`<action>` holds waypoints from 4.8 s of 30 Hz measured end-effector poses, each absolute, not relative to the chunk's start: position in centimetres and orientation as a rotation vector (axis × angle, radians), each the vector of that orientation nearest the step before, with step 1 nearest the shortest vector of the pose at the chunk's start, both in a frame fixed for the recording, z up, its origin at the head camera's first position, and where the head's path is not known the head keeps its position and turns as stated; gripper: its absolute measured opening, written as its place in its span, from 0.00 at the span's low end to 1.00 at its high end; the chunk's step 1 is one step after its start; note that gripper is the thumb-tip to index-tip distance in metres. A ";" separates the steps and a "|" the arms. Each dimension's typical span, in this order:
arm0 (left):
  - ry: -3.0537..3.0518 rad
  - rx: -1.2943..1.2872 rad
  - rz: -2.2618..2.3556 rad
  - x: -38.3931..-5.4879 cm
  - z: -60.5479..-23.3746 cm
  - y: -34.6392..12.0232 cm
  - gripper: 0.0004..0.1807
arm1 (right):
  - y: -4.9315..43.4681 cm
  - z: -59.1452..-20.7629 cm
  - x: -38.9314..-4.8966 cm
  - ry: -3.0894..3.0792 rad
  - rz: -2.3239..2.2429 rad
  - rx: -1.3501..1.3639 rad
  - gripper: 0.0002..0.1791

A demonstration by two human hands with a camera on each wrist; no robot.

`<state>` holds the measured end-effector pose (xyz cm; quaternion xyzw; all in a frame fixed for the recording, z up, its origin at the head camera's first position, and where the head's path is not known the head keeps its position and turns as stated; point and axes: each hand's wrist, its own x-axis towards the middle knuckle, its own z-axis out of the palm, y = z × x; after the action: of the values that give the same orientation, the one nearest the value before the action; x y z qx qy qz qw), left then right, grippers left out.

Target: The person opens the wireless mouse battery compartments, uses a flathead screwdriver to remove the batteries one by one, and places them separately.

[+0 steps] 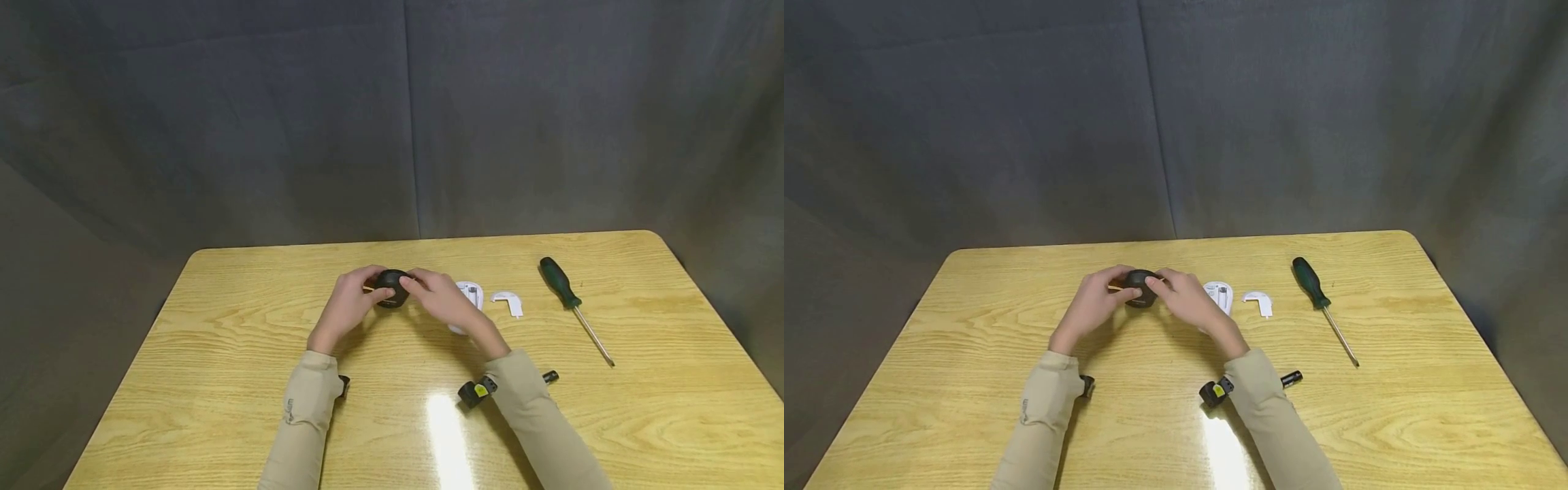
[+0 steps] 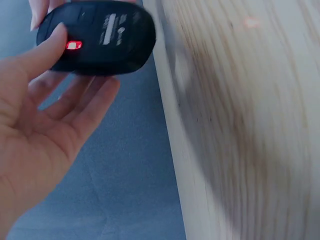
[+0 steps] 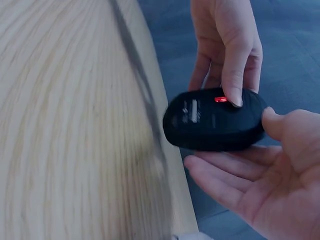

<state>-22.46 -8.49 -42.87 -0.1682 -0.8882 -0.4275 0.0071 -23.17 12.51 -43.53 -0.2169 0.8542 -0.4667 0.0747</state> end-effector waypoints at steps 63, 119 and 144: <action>-2.463 -0.208 -1.898 -21.6 -42.2 -5.7 0.27 | 12.0 -42.8 -22.7 2.553 -1.979 -0.281 0.21; -2.394 -0.099 -1.996 -21.6 -42.9 -4.2 0.24 | 11.9 -43.2 -22.4 2.678 -1.955 -0.307 0.21; -2.430 -0.154 -1.989 -21.3 -42.9 -3.9 0.24 | 12.1 -43.4 -22.4 2.749 -1.955 -0.256 0.20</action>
<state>-21.30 -3.91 -42.87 -0.0489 -0.7729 -0.6326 -0.0014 -22.39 12.14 -43.37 -0.0751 0.8066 -0.5737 -0.1206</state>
